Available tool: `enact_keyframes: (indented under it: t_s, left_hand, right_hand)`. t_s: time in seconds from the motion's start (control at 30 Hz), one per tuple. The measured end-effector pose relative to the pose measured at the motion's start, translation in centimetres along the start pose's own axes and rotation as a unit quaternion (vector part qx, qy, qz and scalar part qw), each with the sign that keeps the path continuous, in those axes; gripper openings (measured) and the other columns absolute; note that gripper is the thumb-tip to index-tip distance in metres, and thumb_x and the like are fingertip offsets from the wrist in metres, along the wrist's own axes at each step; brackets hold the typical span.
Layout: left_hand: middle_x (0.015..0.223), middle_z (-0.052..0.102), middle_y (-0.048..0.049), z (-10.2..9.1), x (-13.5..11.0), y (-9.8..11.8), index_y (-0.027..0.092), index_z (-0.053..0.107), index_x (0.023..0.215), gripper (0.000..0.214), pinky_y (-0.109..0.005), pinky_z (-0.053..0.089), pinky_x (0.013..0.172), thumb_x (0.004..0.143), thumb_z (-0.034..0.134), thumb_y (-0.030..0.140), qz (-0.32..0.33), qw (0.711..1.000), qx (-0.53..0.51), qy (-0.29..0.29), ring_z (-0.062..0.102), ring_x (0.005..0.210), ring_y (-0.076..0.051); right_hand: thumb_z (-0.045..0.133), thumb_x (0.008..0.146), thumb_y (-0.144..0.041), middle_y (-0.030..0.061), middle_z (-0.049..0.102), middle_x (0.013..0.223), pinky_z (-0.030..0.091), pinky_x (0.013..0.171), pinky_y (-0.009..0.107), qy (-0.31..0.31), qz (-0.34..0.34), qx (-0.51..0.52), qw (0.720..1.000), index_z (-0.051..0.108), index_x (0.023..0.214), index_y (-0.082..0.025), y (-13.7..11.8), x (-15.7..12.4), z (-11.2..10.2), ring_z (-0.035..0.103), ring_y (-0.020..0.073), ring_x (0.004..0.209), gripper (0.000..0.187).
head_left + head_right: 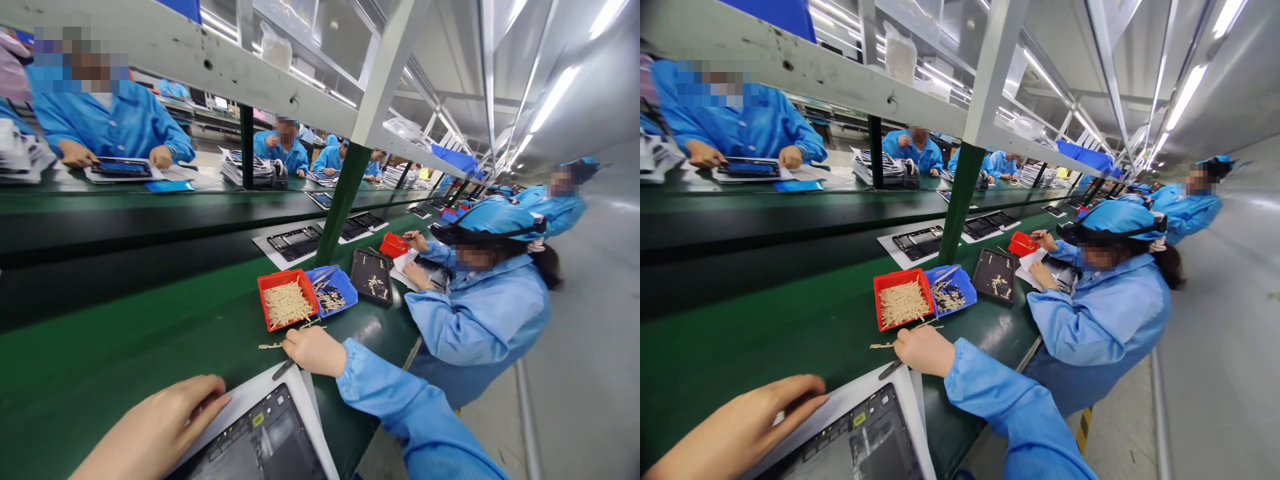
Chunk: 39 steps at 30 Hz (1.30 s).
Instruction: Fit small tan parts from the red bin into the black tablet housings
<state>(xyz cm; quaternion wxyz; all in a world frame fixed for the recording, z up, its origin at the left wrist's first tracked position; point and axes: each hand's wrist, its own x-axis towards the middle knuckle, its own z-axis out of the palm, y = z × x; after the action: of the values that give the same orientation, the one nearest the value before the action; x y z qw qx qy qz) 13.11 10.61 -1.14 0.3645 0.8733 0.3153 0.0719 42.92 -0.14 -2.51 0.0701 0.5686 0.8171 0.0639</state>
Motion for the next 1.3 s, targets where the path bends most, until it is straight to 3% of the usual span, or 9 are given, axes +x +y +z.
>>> enact_keyframes:
  t_s: [0.1,0.23,0.43,0.57,0.73,0.9,1.03,1.2,1.3]
  left_hand:
    - [0.074,0.076,-0.0003,0.5,2.5,3.0,0.029,0.078,0.074,0.046,-0.027,0.05,0.067,0.078,0.068,0.074,-0.042,0.988,-0.131,-0.074,0.067,0.068,-0.018]
    - [0.059,0.065,-0.0001,2.0,4.1,5.3,0.023,0.075,0.07,0.056,-0.028,0.046,0.05,0.057,0.083,0.077,-0.104,0.95,-0.28,-0.088,0.057,0.054,-0.017]
    - [0.102,0.078,-0.0086,3.7,5.8,7.9,0.023,0.072,0.097,0.075,-0.031,0.063,0.073,0.059,0.082,0.087,-0.123,0.892,-0.434,0.033,0.075,0.099,-0.025]
    - [0.098,0.079,-0.0098,3.1,7.4,8.4,0.02,0.074,0.093,0.078,-0.033,0.065,0.078,0.048,0.09,0.083,-0.124,0.869,-0.473,0.081,0.076,0.093,-0.024]
    - [0.087,0.078,-0.0078,1.7,8.8,8.5,0.02,0.078,0.077,0.07,-0.031,0.063,0.069,0.042,0.094,0.079,-0.101,0.878,-0.459,0.095,0.072,0.084,-0.022]
    - [0.073,0.077,-0.0067,1.0,9.8,8.7,0.02,0.079,0.068,0.06,-0.031,0.059,0.061,0.039,0.097,0.069,-0.08,0.902,-0.419,0.063,0.067,0.066,-0.019]
    - [0.075,0.077,-0.0079,1.0,10.4,8.8,0.019,0.079,0.066,0.061,-0.03,0.059,0.061,0.042,0.095,0.073,-0.066,0.91,-0.406,0.055,0.067,0.067,-0.019]
    - [0.08,0.077,-0.009,1.2,10.8,8.8,0.019,0.079,0.071,0.063,-0.03,0.06,0.066,0.052,0.089,0.078,-0.048,0.909,-0.41,0.054,0.069,0.077,-0.021]
    - [0.079,0.076,-0.0089,1.6,11.1,8.8,0.019,0.079,0.07,0.063,-0.032,0.061,0.067,0.054,0.087,0.08,-0.041,0.912,-0.405,0.054,0.069,0.075,-0.021]
  right_hand:
    - [0.058,0.107,-0.014,0.0062,0.071,0.097,0.045,0.057,0.032,0.048,0.009,0.021,0.999,0.072,0.1,-0.016,0.1,-0.4,0.7,0.069,0.018,0.076,0.016]
    - [0.06,0.105,-0.015,0.0034,0.07,0.092,0.045,0.061,0.029,0.176,0.042,0.074,0.981,0.071,0.103,-0.018,-0.6,-0.7,0.5,0.068,0.0162,0.078,0.012]
    - [0.051,0.112,-0.022,0.0056,0.07,0.087,0.046,0.06,0.03,0.266,0.07,0.042,0.961,0.069,0.097,-0.018,-2.4,-0.5,-2.0,0.068,0.0181,0.074,0.023]
    - [0.051,0.111,-0.021,0.0074,0.075,0.09,0.052,0.063,0.03,0.293,0.084,0.056,0.951,0.073,0.102,-0.016,-2.2,0.0,-3.0,0.071,0.0195,0.075,0.025]
    - [0.06,0.108,-0.022,0.0094,0.081,0.11,0.063,0.088,0.029,0.329,0.155,0.214,0.906,0.078,0.119,-0.02,-0.4,0.3,-3.8,0.078,0.0203,0.101,0.021]
    - [0.067,0.103,-0.018,0.008,0.08,0.118,0.063,0.097,0.029,0.309,0.111,0.313,0.891,0.08,0.12,-0.022,1.3,1.3,-3.6,0.078,0.0191,0.109,0.022]
    - [0.075,0.098,-0.02,0.0063,0.08,0.101,0.063,0.091,0.03,0.316,0.138,0.366,0.865,0.079,0.101,-0.019,1.6,2.2,-2.9,0.077,0.019,0.098,0.005]
    - [0.071,0.1,-0.026,0.0012,0.069,0.078,0.055,0.065,0.026,0.312,0.221,0.393,0.836,0.072,0.081,-0.017,1.3,2.6,-2.4,0.064,0.0147,0.069,0.021]
    - [0.069,0.101,-0.023,0.0042,0.074,0.087,0.06,0.075,0.029,0.337,0.218,0.37,0.838,0.075,0.092,-0.017,1.5,2.1,-2.1,0.07,0.0174,0.08,0.013]
